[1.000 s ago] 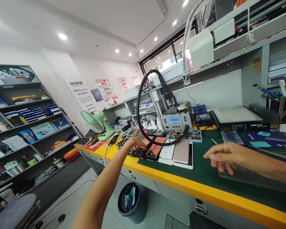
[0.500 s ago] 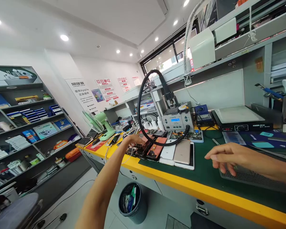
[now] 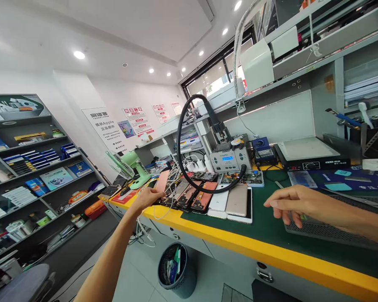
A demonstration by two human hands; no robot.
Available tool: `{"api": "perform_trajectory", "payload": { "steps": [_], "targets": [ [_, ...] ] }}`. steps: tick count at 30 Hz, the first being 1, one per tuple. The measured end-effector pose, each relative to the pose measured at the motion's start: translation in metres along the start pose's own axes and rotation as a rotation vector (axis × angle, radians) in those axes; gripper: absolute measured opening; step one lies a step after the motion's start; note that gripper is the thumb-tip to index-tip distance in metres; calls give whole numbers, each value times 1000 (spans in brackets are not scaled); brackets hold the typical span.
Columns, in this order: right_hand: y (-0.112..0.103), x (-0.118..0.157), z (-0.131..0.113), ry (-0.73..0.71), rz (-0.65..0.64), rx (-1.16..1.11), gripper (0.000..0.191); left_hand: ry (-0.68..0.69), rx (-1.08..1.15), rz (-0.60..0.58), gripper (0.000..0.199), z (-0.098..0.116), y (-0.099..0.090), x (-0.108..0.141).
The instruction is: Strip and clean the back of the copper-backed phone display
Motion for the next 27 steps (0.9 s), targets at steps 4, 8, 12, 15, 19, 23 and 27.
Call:
{"api": "perform_trajectory", "payload": {
  "steps": [4,8,12,15,19,23,27],
  "targets": [
    [2,-2,-5,-22,-3,-49,36,104,68,85,32,20,21,48],
    [3,-4,-9,-84,7,-101,36,319,128,157,58,90,85,73],
    [-2,0,-14,-151,13,-149,53,523,186,211,58,178,153,72],
    [-15,2,-13,-197,68,-131,51,609,257,185,53,227,184,64],
    [-42,3,-6,-206,246,-84,34,716,405,-3,55,253,196,47],
    [-62,7,-2,-196,369,-54,25,848,583,-386,40,258,194,25],
    [-66,13,-9,-213,427,-37,24,857,689,-644,40,259,197,13]
  ]
}}
Point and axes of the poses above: each hand's wrist, its own x-axis away from the middle knuckle, its own y-axis out of the palm, z = x × y, the point moved 2 cm from there along -x, towards the middle knuckle, and after that the axes turned 13 degrees about -z, right-handed, at the moved point
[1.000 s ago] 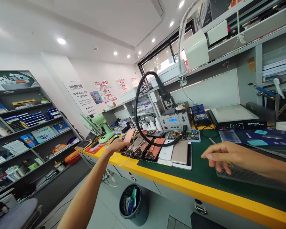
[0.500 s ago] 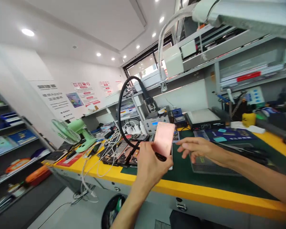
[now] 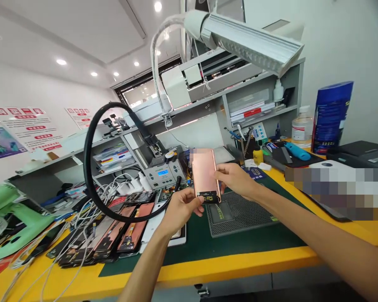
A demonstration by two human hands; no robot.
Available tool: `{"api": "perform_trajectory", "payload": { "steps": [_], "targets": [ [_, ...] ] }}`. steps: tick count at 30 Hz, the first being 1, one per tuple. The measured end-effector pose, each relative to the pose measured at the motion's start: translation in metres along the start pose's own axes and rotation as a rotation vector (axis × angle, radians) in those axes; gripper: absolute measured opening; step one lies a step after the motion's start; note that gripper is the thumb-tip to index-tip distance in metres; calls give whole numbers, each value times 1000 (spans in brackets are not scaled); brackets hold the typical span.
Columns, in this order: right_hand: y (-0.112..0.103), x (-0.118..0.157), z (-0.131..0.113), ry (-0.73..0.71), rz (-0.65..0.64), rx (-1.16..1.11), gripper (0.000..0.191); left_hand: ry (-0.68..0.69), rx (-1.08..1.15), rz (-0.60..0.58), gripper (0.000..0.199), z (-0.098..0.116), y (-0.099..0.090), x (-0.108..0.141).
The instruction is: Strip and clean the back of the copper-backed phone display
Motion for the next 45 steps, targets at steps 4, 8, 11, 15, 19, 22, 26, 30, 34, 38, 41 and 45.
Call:
{"api": "perform_trajectory", "payload": {
  "steps": [4,8,11,15,19,22,26,30,34,38,41,45],
  "targets": [
    [2,2,-4,-48,29,-19,34,17,124,-59,40,-10,5,-3],
    [3,2,-3,-65,59,-9,33,42,228,-98,38,-20,7,-3],
    [4,3,-2,-55,74,25,31,46,275,-136,34,-24,5,-2],
    [5,5,-5,-47,86,81,31,52,298,-162,29,-22,4,1],
    [6,6,-9,-43,95,103,31,69,312,-174,27,-18,6,3],
    [7,7,-11,-41,98,116,31,79,321,-183,25,-18,8,4],
    [9,8,-12,-38,91,123,32,83,333,-191,23,-19,9,7],
    [9,9,-12,-45,97,123,29,91,358,-203,19,-15,10,9],
    [9,10,-12,-51,115,140,28,104,388,-218,17,-12,10,9],
    [10,10,-15,-59,128,164,28,110,408,-227,16,-12,9,8],
    [11,11,-18,-57,133,172,31,105,406,-229,17,-13,10,8],
    [12,11,-19,-45,122,165,29,89,409,-230,20,-15,10,7]
  ]
}}
Point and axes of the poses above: each hand's wrist, its own x-axis away from the middle knuckle, its own y-axis out of the palm, z = x × y, the point moved 2 cm from there along -x, towards the middle knuckle, and after that the axes turned 13 degrees about -z, right-handed, at the moved point
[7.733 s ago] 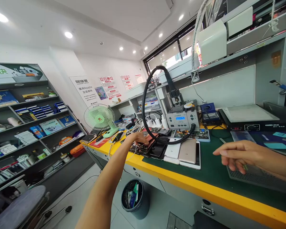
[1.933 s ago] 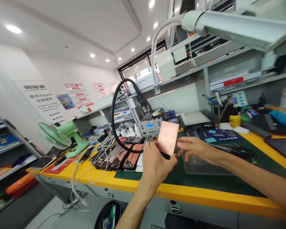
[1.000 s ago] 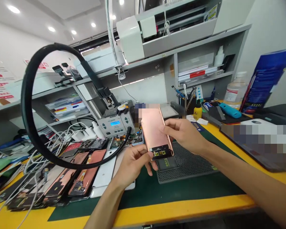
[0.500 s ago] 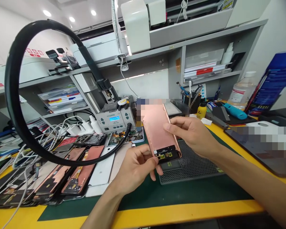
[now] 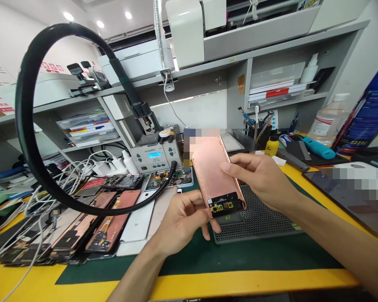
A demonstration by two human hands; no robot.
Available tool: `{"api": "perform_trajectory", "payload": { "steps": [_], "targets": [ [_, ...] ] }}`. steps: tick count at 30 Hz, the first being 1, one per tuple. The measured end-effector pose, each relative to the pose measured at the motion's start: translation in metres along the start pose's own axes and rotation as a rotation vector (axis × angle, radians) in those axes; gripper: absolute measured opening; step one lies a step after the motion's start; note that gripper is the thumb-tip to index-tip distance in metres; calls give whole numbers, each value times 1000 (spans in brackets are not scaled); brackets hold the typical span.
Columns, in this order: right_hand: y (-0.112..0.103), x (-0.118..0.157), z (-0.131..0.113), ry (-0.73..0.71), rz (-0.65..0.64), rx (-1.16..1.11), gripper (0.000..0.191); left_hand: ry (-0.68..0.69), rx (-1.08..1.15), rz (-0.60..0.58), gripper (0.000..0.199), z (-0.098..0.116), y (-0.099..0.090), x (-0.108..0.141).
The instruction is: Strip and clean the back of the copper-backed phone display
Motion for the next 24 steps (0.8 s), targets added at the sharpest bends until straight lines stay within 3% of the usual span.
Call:
{"api": "perform_trajectory", "payload": {
  "steps": [24],
  "targets": [
    [1,1,0,1,48,19,19,-23,-82,50,11,-3,4,1]
  ]
}}
Point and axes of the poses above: each hand's wrist, its own x-axis away from the middle knuckle, its own y-axis out of the palm, z = x × y, the point moved 2 cm from there along -x, towards the middle knuckle, and after that the axes turned 13 degrees about -z, right-handed, at the moved point
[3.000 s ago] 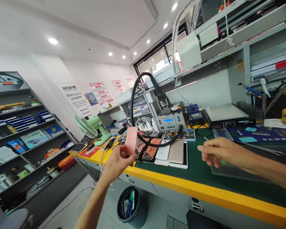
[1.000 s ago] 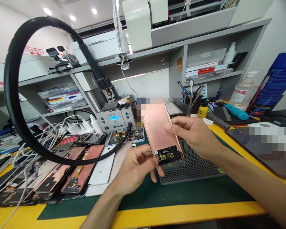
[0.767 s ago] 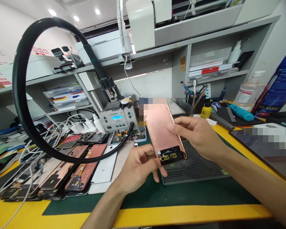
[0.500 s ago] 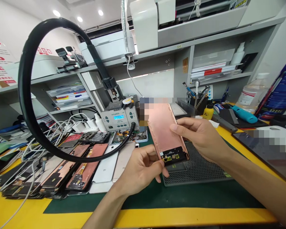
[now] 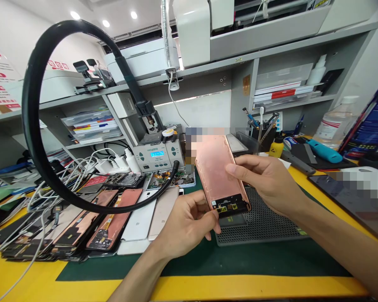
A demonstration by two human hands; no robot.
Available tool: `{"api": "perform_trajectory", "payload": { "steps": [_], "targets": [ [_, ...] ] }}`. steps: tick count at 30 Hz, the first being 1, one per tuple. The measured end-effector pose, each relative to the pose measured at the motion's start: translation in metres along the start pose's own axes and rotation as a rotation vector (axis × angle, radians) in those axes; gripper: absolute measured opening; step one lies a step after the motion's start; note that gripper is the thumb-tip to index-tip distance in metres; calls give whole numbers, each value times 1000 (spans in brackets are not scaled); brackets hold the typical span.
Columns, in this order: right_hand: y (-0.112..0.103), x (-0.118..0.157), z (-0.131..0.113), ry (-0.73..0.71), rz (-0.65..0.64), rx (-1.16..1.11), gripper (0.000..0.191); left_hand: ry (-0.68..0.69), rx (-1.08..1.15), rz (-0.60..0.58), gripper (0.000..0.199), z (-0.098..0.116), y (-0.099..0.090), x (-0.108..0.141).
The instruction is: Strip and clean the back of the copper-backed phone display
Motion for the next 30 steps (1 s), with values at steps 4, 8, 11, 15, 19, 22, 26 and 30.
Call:
{"api": "perform_trajectory", "payload": {
  "steps": [4,8,11,15,19,22,26,30],
  "targets": [
    [0,1,0,-7,-2,3,18,0,-8,7,12,-1,0,1],
    [-1,1,4,3,-16,-23,19,1,-6,5,14,0,-1,1],
    [0,0,7,46,-20,-78,23,-3,27,-11,16,2,-1,0],
    [3,-2,8,109,-34,-195,27,11,93,-37,19,4,-1,-2],
    [4,-2,7,151,-43,-280,28,20,146,-50,17,1,-2,-2],
    [4,-2,7,172,-59,-300,28,21,157,-58,15,-1,-3,-1],
    [5,-3,7,193,-61,-305,30,16,152,-64,19,-2,-2,0],
    [5,-3,8,200,-69,-310,31,4,139,-62,20,1,-2,-2]
  ]
}}
Point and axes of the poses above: each hand's wrist, its own x-axis away from the middle knuckle, its own y-axis out of the palm, z = x × y, the point moved 2 cm from there along -x, towards the middle knuckle, and after that the axes turned 13 degrees about -z, right-handed, at the moved point
